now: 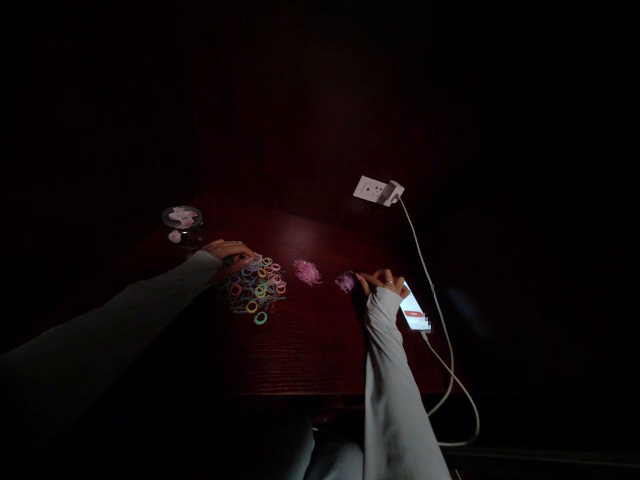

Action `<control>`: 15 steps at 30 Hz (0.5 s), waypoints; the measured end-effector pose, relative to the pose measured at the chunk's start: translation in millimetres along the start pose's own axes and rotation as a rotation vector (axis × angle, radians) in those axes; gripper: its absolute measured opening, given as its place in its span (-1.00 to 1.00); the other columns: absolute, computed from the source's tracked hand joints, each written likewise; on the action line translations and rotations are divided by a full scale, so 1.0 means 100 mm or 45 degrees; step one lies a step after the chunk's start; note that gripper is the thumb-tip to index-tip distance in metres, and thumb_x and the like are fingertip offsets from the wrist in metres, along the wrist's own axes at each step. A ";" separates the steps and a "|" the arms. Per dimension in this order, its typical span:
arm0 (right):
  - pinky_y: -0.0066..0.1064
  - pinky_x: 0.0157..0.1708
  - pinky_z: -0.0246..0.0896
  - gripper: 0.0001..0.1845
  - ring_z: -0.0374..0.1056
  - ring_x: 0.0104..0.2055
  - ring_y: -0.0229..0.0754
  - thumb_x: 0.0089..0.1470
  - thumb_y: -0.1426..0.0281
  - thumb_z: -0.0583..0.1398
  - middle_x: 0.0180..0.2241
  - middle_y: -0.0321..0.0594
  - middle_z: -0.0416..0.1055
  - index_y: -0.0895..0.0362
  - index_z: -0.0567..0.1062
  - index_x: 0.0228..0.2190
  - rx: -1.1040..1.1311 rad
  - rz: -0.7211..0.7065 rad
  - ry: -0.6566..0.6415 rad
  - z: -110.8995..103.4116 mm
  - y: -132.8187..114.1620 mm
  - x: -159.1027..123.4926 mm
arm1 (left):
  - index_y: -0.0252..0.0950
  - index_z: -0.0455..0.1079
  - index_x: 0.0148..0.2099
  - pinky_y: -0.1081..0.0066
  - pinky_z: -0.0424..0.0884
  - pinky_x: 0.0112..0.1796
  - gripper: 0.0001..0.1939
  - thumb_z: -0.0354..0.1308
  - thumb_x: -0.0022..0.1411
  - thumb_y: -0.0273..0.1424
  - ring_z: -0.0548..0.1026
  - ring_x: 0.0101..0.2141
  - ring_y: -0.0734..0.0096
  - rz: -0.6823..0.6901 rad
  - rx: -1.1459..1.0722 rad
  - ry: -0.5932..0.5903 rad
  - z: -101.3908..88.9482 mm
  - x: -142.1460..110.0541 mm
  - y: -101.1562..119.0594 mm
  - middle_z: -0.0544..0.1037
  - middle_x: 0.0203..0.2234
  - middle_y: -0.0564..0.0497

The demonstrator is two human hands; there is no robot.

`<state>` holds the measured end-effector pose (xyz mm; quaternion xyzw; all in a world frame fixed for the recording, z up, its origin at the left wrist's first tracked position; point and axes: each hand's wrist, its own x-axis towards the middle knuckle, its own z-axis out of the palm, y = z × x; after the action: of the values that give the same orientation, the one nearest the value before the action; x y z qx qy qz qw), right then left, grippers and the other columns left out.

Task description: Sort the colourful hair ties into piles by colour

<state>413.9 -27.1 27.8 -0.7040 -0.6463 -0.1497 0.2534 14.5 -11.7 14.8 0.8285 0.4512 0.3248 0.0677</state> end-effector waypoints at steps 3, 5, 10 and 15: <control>-0.08 -0.08 -0.12 -0.35 0.12 -0.08 0.08 0.31 -0.09 -0.06 -0.17 -0.03 0.46 -0.07 0.73 -0.25 -0.014 -0.032 -0.022 0.02 0.01 -0.02 | -0.14 0.54 -0.11 0.39 0.22 -0.18 -0.69 -0.01 0.41 -0.20 0.46 -0.36 0.45 -0.001 0.001 0.007 0.02 0.00 -0.03 0.58 -0.37 0.12; -0.08 -0.06 -0.13 -0.33 0.13 -0.06 0.09 0.33 -0.09 -0.08 -0.17 -0.05 0.47 -0.08 0.73 -0.25 -0.033 -0.053 -0.039 0.04 0.01 -0.02 | -0.14 0.54 -0.11 0.39 0.22 -0.18 -0.69 -0.02 0.41 -0.18 0.45 -0.36 0.45 0.009 -0.002 0.012 0.03 0.00 -0.04 0.58 -0.38 0.11; -0.08 -0.03 -0.13 -0.39 0.13 -0.02 0.10 0.32 -0.08 -0.04 -0.10 -0.10 0.48 -0.09 0.72 -0.23 -0.077 -0.075 -0.032 0.06 0.03 -0.04 | -0.16 0.54 -0.13 0.39 0.21 -0.16 -0.68 -0.03 0.42 -0.20 0.46 -0.34 0.45 0.026 -0.024 0.001 0.02 0.00 -0.04 0.60 -0.37 0.11; -0.07 0.01 -0.16 -0.39 0.12 -0.01 0.10 0.30 -0.09 -0.02 -0.11 -0.12 0.49 -0.07 0.72 -0.25 -0.058 -0.029 0.006 0.07 0.07 -0.03 | -0.17 0.53 -0.12 0.39 0.21 -0.18 -0.70 -0.02 0.42 -0.22 0.47 -0.35 0.45 0.017 0.007 0.005 0.01 0.00 -0.04 0.59 -0.38 0.10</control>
<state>419.4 -25.8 19.0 -0.7018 -0.6502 -0.1690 0.2369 12.4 -9.2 12.3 0.8311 0.4465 0.3257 0.0624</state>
